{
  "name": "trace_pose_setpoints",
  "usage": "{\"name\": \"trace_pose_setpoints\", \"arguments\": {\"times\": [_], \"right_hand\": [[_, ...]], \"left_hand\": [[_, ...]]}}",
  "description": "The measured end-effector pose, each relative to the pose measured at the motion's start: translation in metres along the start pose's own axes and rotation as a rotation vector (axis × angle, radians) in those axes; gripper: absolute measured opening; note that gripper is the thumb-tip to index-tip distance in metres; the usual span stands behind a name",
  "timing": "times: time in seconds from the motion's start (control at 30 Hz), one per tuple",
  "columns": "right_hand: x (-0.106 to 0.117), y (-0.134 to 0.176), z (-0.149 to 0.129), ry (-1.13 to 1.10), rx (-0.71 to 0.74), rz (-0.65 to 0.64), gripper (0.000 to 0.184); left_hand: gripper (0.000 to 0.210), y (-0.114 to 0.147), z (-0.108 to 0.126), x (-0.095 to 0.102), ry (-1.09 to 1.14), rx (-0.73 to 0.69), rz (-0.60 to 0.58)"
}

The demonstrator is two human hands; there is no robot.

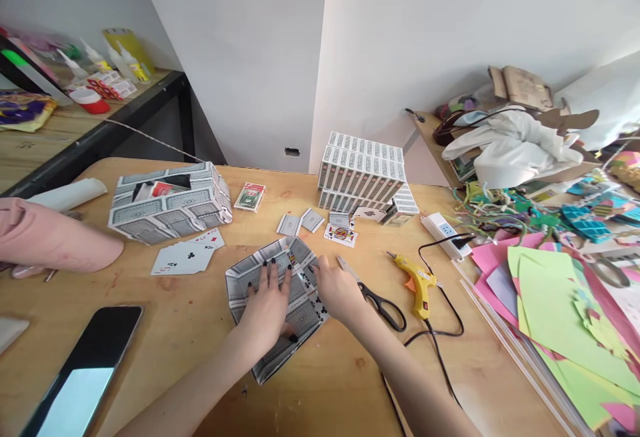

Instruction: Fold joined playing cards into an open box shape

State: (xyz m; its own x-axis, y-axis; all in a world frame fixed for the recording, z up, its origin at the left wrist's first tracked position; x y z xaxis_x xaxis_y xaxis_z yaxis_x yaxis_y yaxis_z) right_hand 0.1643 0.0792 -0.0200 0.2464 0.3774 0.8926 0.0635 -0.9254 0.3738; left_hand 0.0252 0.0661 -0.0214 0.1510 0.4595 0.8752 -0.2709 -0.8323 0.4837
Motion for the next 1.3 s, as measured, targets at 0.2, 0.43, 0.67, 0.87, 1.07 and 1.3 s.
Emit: {"name": "trace_pose_setpoints", "arguments": {"times": [0.2,0.43,0.67,0.87,1.07,1.3], "right_hand": [[-0.002,0.005,0.015,-0.324,0.012,-0.098,0.027],[-0.010,0.003,0.016,-0.395,-0.006,-0.044,0.026],[-0.013,0.007,0.014,-0.465,-0.047,-0.048,0.031],[-0.016,0.007,0.016,-0.497,-0.072,0.000,0.035],[-0.012,0.006,0.015,-0.515,-0.057,-0.056,0.038],[-0.017,0.009,0.010,-0.477,-0.055,0.023,0.037]], "left_hand": [[0.101,-0.002,0.000,-0.002,-0.003,-0.015,-0.012],[0.104,-0.003,0.000,-0.003,-0.002,-0.022,-0.029],[0.102,-0.004,0.000,-0.005,-0.009,-0.019,-0.015],[0.100,-0.002,0.000,-0.002,-0.021,-0.029,-0.015],[0.104,-0.002,-0.001,-0.001,-0.024,-0.039,-0.018],[0.105,-0.002,0.000,-0.001,-0.020,-0.039,-0.017]]}}
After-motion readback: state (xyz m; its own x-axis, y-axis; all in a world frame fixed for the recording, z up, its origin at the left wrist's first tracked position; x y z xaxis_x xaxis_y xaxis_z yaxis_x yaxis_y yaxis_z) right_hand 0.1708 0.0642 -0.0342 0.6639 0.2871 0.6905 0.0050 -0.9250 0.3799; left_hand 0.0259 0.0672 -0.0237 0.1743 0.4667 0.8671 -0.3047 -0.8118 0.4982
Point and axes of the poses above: each hand's wrist, its own y-axis away from the middle knuckle, its own x-axis out of the back of the hand, z = x × y, the point moved 3 cm from there along -y, towards the middle knuckle, and after that the axes turned 3 degrees about -y, right-handed, at the moved point
